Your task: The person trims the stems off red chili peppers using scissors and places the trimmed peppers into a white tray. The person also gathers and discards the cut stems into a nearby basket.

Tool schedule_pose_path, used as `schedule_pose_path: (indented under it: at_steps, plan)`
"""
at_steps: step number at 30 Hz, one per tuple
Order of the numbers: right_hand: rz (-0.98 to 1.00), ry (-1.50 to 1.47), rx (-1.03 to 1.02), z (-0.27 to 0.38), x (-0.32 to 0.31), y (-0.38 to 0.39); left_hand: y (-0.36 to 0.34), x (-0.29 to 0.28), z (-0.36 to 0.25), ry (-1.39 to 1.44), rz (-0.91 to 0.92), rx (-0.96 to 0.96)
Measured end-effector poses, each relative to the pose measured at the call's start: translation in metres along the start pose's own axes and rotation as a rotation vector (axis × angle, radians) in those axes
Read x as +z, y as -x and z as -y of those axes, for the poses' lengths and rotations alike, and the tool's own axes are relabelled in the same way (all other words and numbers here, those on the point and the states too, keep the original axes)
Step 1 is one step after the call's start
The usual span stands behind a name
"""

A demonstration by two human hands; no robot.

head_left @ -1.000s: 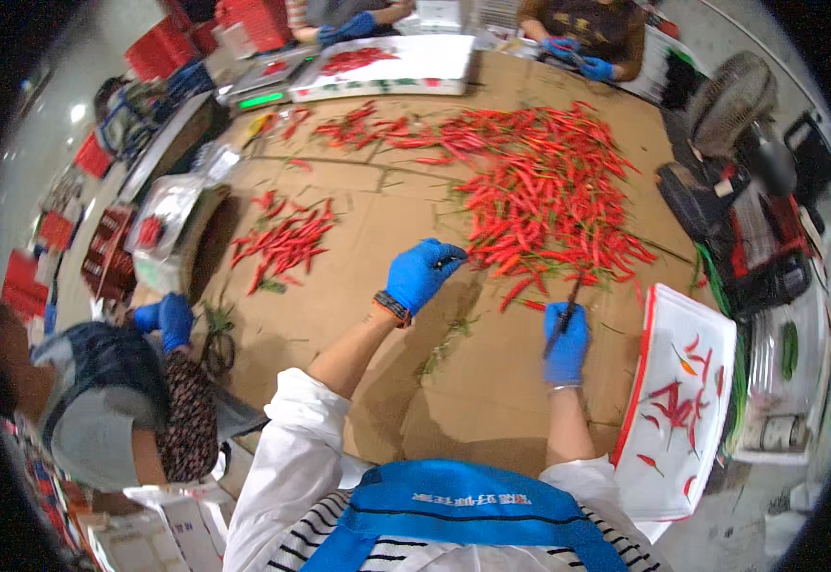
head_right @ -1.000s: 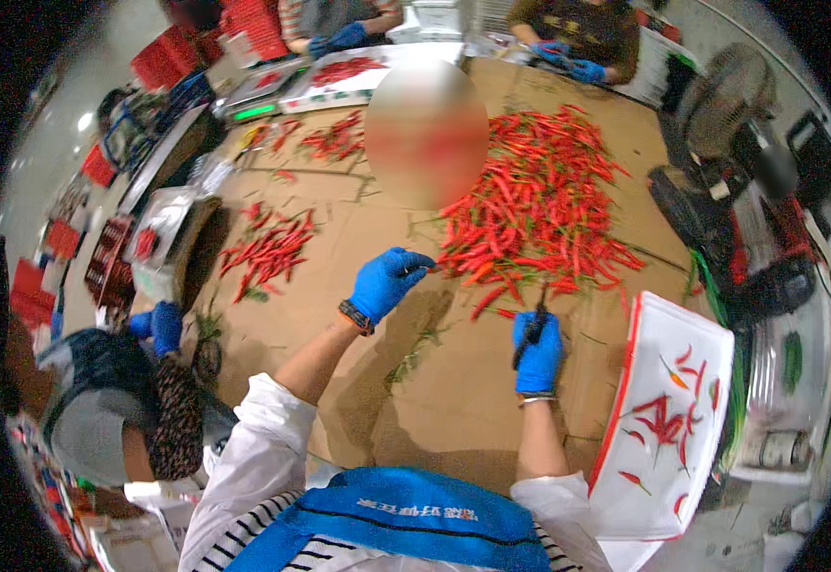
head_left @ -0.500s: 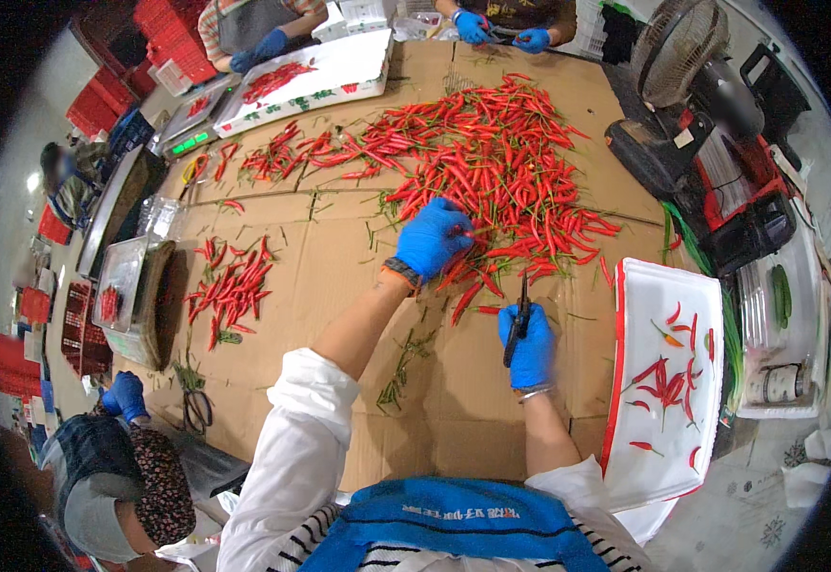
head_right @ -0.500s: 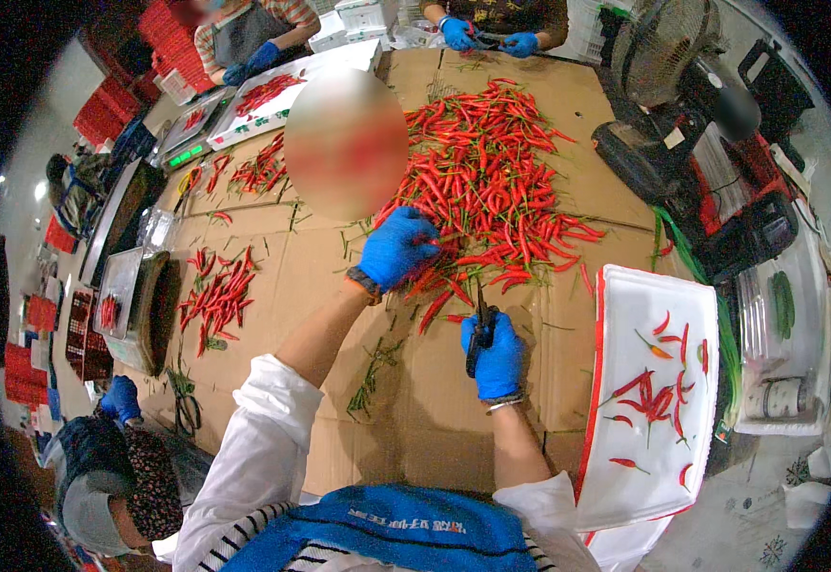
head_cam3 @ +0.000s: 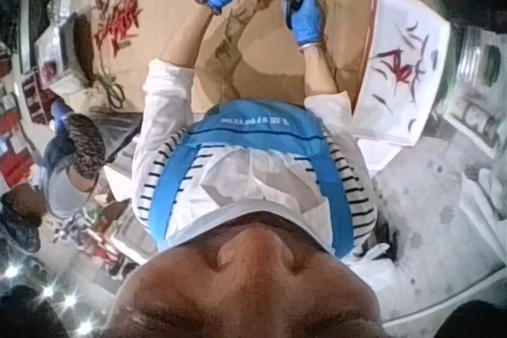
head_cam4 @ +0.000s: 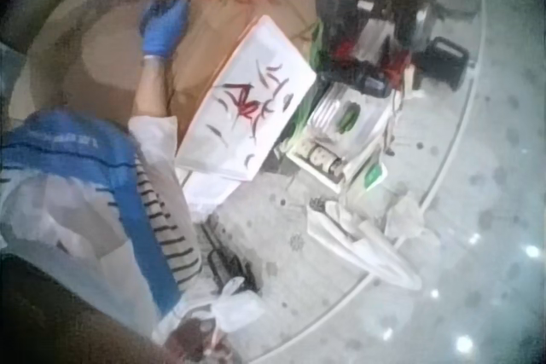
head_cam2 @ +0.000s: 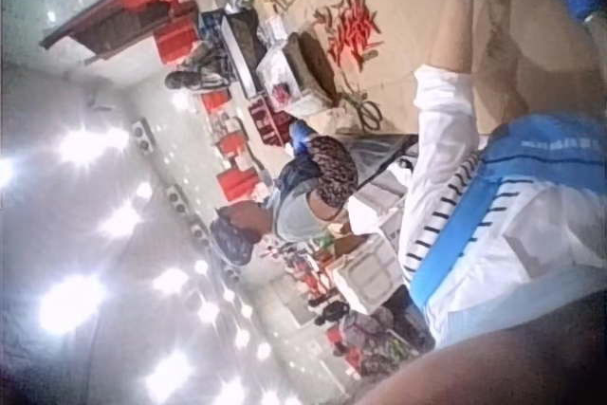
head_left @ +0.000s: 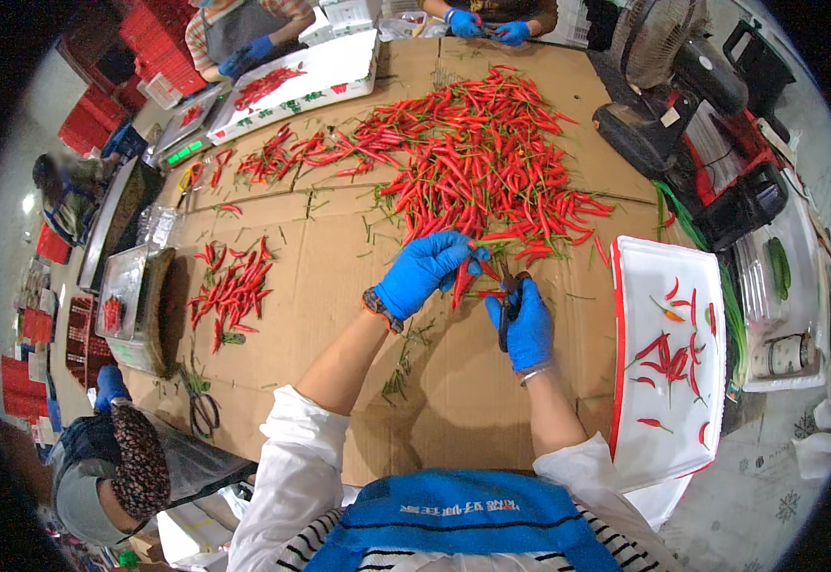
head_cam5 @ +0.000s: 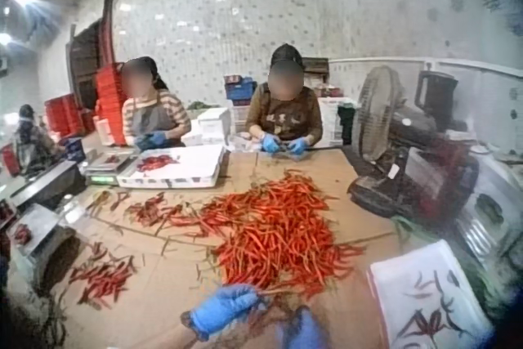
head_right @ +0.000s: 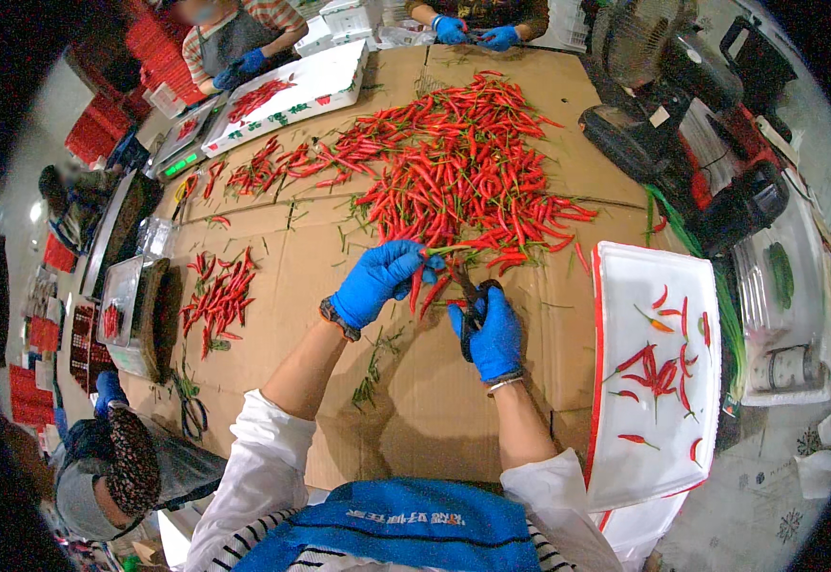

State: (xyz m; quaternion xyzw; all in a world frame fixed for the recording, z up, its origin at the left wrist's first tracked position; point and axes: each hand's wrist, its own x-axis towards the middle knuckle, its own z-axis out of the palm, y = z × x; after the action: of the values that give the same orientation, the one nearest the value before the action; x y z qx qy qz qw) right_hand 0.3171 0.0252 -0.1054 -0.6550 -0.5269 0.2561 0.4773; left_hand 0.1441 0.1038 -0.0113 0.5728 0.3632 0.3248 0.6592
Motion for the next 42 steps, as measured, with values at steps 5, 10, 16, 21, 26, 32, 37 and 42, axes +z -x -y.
schedule_pose_path:
  at_steps: [5, 10, 16, 21, 26, 32, 37, 42]
  plan:
    - [0.001, 0.081, -0.031, -0.001, 0.000, 0.000, -0.001, 0.005, 0.016, -0.087, 0.060, -0.092]
    - [-0.049, -0.027, -0.006, 0.009, -0.001, 0.001, -0.003, -0.001, 0.013, -0.034, 0.103, -0.104]
    - [-0.020, -0.379, 0.181, -0.011, 0.004, 0.004, -0.007, -0.080, 0.017, 0.665, -0.250, -0.036]
    - [-0.022, -0.253, 0.144, 0.008, 0.000, 0.005, -0.018, -0.136, 0.048, 0.139, -0.296, -0.073]
    - [-0.100, 0.004, 0.000, 0.005, -0.001, 0.003, -0.047, -0.092, 0.043, -0.798, -0.395, -0.138]
    - [-0.087, -0.162, 0.083, -0.007, 0.003, 0.003, -0.069, -0.068, 0.030, -1.218, -0.265, -0.370]
    - [-0.062, -0.222, 0.074, -0.014, 0.006, 0.003, -0.061, -0.105, 0.039, -0.460, -0.240, -0.265]
    - [-0.071, -0.048, 0.017, 0.009, -0.002, 0.003, -0.045, -0.095, 0.011, -0.065, -0.346, -0.299]
